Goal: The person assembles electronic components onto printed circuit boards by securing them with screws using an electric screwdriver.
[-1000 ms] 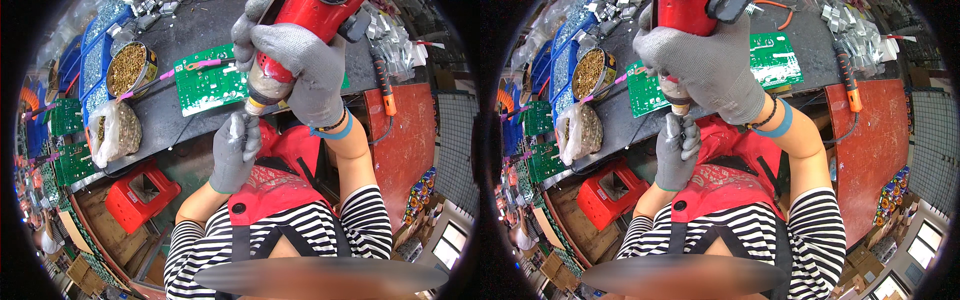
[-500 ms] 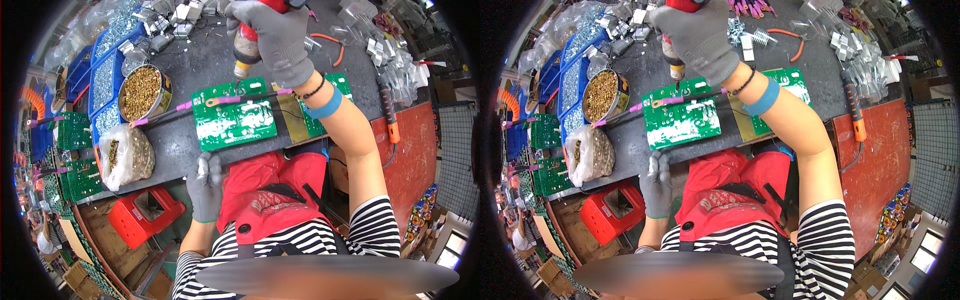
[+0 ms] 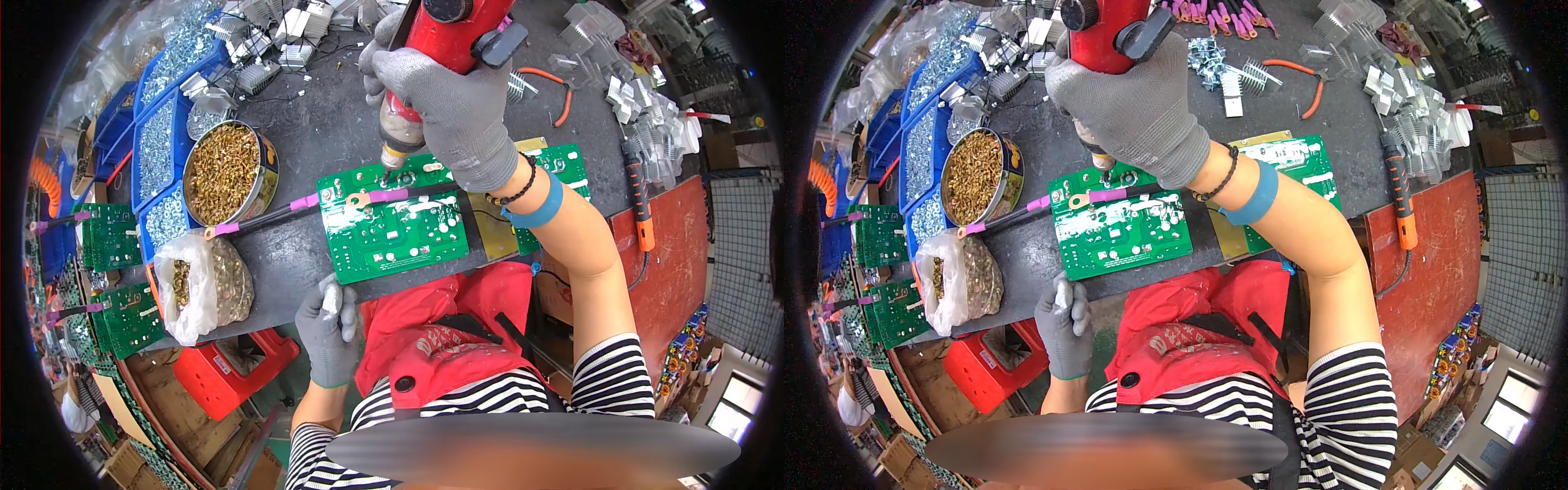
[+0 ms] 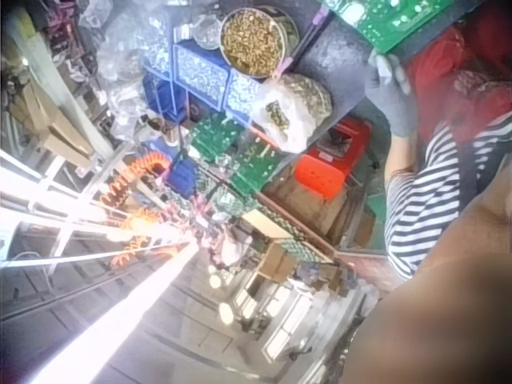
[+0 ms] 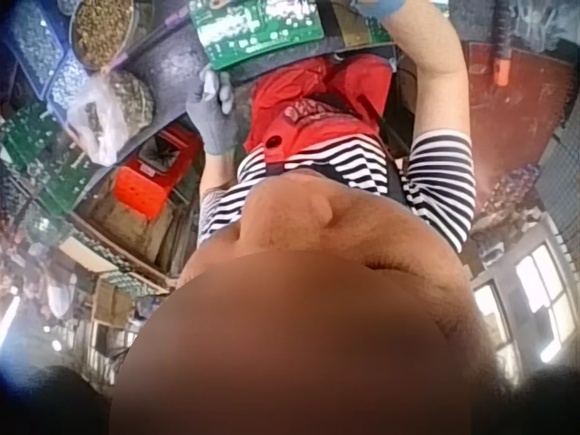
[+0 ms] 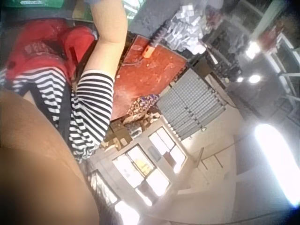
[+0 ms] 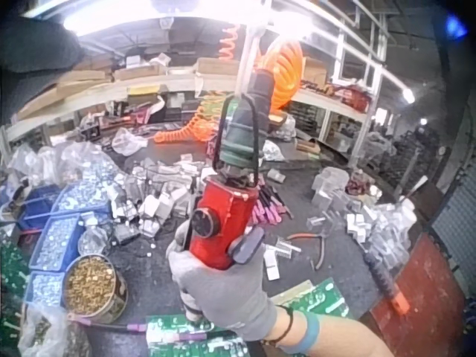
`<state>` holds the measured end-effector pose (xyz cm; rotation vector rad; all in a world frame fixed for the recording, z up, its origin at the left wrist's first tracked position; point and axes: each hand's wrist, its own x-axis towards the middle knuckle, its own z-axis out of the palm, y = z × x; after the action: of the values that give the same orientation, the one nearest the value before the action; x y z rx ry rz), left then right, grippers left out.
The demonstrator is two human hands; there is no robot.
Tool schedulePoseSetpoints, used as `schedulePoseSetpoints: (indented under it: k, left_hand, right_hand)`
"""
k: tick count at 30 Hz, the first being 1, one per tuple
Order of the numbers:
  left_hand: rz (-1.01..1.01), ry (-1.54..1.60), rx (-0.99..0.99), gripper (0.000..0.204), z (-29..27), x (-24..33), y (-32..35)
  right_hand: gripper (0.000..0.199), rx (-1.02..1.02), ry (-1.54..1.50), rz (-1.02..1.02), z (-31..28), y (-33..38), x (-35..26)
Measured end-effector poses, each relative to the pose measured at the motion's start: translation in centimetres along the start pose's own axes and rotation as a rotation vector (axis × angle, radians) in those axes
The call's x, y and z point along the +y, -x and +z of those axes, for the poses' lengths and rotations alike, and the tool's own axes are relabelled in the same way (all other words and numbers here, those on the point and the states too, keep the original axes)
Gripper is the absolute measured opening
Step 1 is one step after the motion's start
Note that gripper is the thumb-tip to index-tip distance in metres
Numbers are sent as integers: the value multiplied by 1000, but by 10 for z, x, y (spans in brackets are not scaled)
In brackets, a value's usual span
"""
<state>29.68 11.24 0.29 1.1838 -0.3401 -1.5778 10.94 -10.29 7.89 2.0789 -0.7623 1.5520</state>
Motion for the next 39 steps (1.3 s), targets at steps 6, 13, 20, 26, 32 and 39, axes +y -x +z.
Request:
schedulePoseSetpoints:
  k: [6, 13, 20, 26, 32, 39]
  left_hand:
    - [13, 16, 51, 27, 6, 3, -4]
    - [41, -52, 61, 23, 10, 7, -4]
    - [68, -18, 13, 20, 10, 8, -6]
    - [112, -24, -25, 20, 3, 3, -7]
    - [171, -79, -5, 24, -2, -11, 6]
    - [60, -42, -77, 33, 25, -20, 40]
  right_hand:
    - [11, -45, -477, 640, 6, -1, -23]
    - [13, 23, -706, 912, 15, -1, -35]
    - [14, -7, -627, 877, 22, 6, -41]
    - [15, -3, -588, 815, 11, -2, -52]
    - [11, 36, -922, 1001, -13, -17, -41]
    - [11, -15, -959, 1116, -105, -42, -32]
